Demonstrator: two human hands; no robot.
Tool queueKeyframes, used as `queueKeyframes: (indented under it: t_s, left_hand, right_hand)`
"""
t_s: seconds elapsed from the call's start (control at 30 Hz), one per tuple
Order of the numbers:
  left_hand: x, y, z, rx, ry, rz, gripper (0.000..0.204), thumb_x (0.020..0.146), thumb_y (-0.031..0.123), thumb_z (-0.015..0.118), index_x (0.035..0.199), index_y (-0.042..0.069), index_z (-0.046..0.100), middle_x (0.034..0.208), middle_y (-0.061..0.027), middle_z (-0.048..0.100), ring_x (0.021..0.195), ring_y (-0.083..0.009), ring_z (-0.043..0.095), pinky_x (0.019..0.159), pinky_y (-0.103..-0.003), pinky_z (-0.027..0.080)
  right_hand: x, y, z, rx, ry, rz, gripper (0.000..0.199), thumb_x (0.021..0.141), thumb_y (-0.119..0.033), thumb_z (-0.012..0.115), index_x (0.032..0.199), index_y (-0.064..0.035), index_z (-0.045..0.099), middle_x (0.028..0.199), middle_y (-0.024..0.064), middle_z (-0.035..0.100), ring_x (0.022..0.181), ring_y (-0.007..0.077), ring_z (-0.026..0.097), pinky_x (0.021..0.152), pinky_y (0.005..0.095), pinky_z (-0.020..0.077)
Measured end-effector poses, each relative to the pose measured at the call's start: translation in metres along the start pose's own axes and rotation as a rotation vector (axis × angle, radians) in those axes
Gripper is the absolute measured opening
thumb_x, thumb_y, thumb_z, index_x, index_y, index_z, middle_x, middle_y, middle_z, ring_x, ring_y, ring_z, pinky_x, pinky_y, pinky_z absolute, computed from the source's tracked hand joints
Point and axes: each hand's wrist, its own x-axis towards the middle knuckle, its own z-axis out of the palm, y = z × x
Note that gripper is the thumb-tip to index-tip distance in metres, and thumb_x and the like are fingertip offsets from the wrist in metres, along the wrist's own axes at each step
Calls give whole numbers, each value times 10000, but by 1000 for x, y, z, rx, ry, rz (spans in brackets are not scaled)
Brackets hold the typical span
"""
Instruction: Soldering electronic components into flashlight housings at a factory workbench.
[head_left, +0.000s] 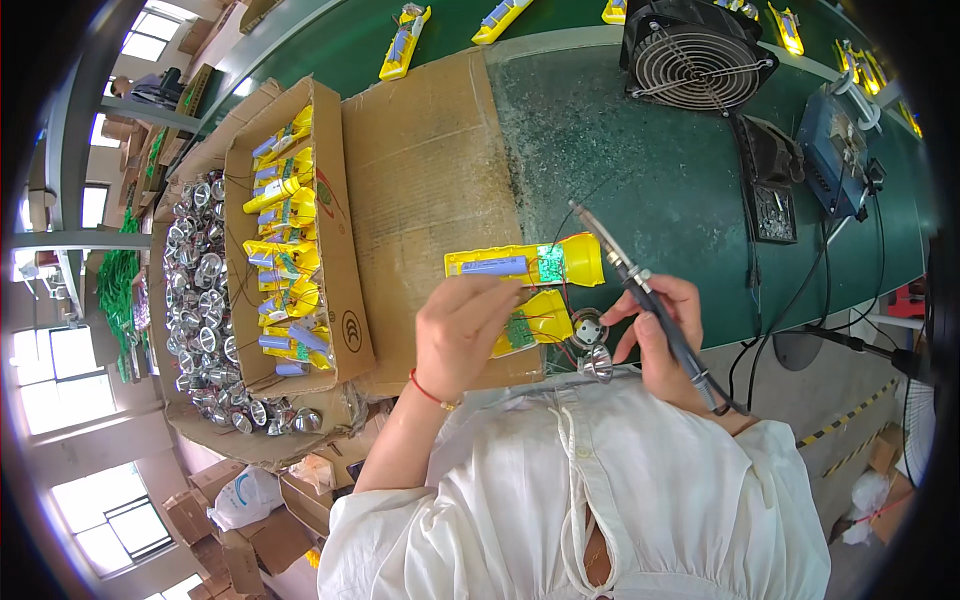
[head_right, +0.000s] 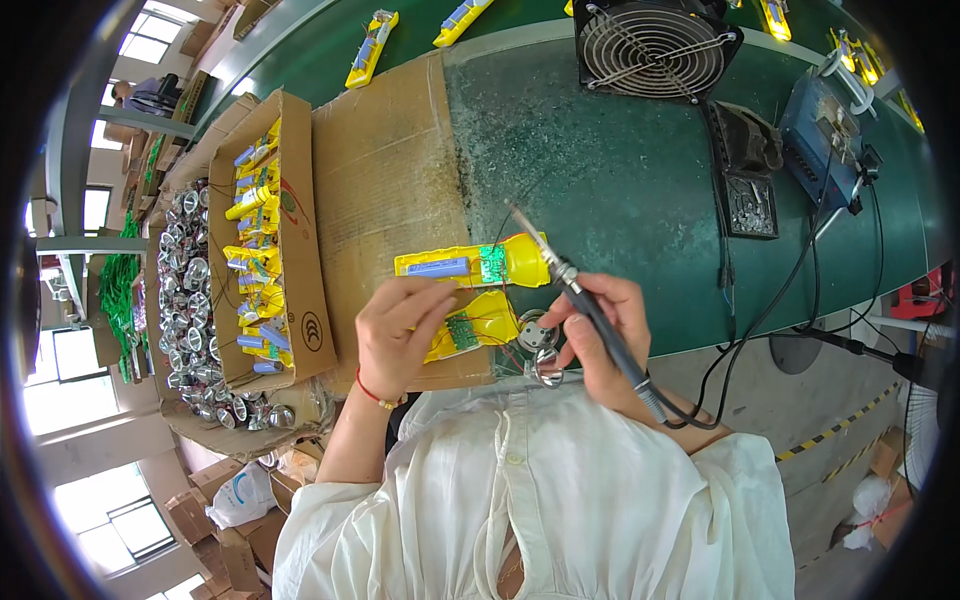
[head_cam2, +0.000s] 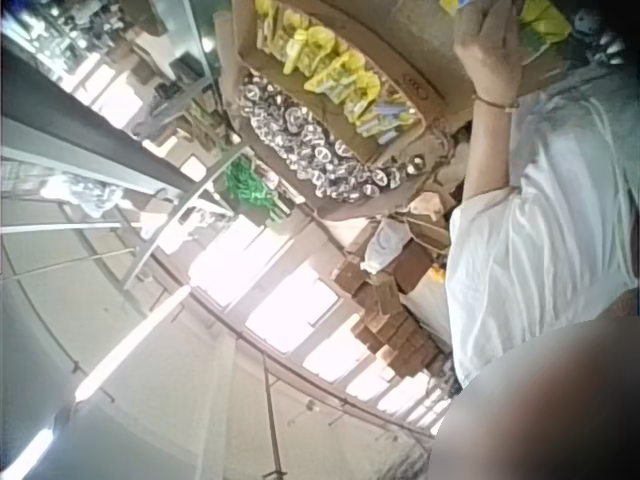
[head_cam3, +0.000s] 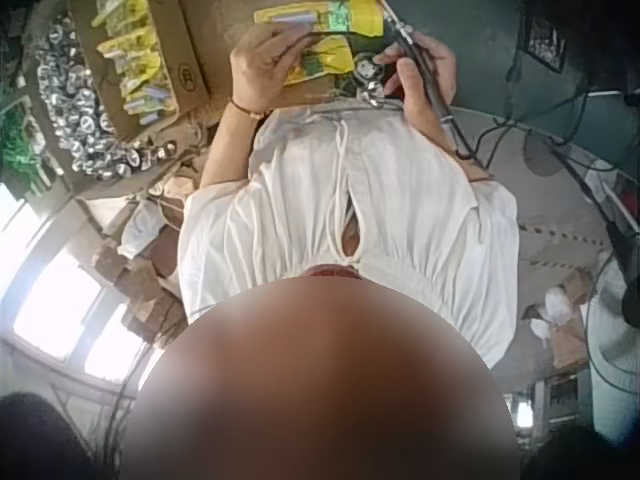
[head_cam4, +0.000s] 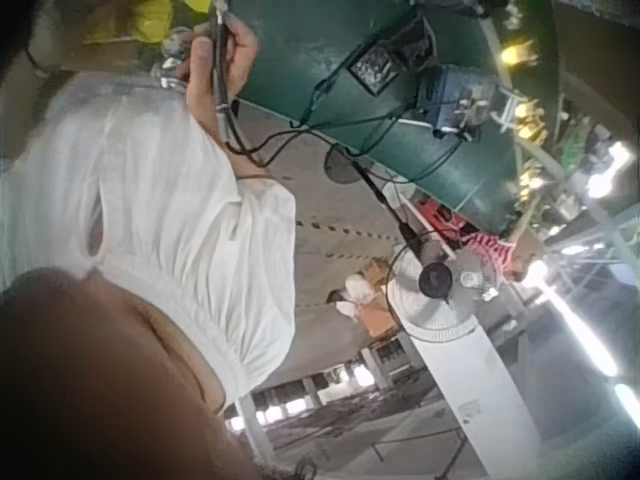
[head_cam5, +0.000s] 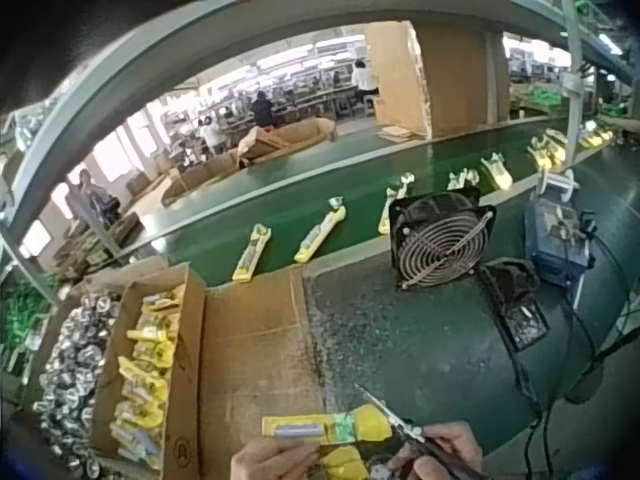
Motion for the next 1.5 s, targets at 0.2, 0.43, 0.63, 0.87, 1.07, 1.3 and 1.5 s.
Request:
queueKeyframes:
  t_s: [0.2, 0.43, 0.63, 0.87, 1.07, 1.3, 1.5]
  left_hand:
    - [14, 6, 16, -4, -138, 94, 162, 705, 17, 641, 861, 55, 660, 776, -69, 589, 730, -216, 565, 662, -293, 451]
    - [22, 6, 25, -102, -116, -82, 90, 756, 24, 607, 839, 27, 642, 781, -99, 604, 728, -221, 585, 662, -284, 459]
    - [23, -5, 28, -229, -24, -70, 106, 764, 20, 610, 859, 12, 656, 784, -80, 621, 655, -120, 583, 564, -225, 459]
    - [20, 0, 26, -279, -55, -201, 124, 683, 3, 668, 800, 45, 672, 790, -74, 601, 706, -198, 576, 604, -278, 463]
    - [23, -2, 22, -278, -23, -236, 109, 692, 1, 665, 797, 30, 667, 816, -73, 594, 648, -161, 586, 553, -249, 478]
    - [21, 0, 24, -262, -20, -232, 92, 697, -5, 656, 789, 6, 653, 838, -83, 573, 616, -149, 589, 544, -228, 488]
    - [24, 1, 25, -222, -37, -254, 77, 675, -6, 655, 751, -4, 646, 839, -84, 568, 580, -136, 587, 535, -224, 485]
  right_hand:
    - [-3, 18, -5, -189, -37, -183, 379, 861, -77, 509, 1182, -6, 322, 1086, 156, 442, 931, 178, 526, 846, 323, 442]
    - [3, 9, -2, -95, -20, -186, 410, 874, -129, 492, 1195, 0, 272, 1049, 176, 450, 1076, 256, 490, 639, 273, 548]
    - [6, 16, -10, -389, -5, -371, 373, 839, -55, 509, 1168, -13, 338, 1224, 234, 368, 942, 199, 505, 876, 342, 390]
    - [8, -8, -9, -238, 97, -177, 318, 855, -101, 545, 1100, 20, 383, 926, 151, 589, 842, 160, 587, 671, 249, 496]
    - [4, -22, -13, -238, 23, -27, 228, 824, -25, 556, 1001, 12, 416, 844, 138, 606, 761, 138, 597, 671, 253, 500]
    - [2, -32, -14, -295, -4, 85, 183, 851, -91, 522, 926, 8, 387, 744, 135, 564, 679, 182, 569, 668, 330, 497]
    - [3, -30, -16, -360, -56, 72, 192, 815, -73, 574, 889, 36, 435, 724, 134, 628, 677, 145, 621, 621, 268, 509]
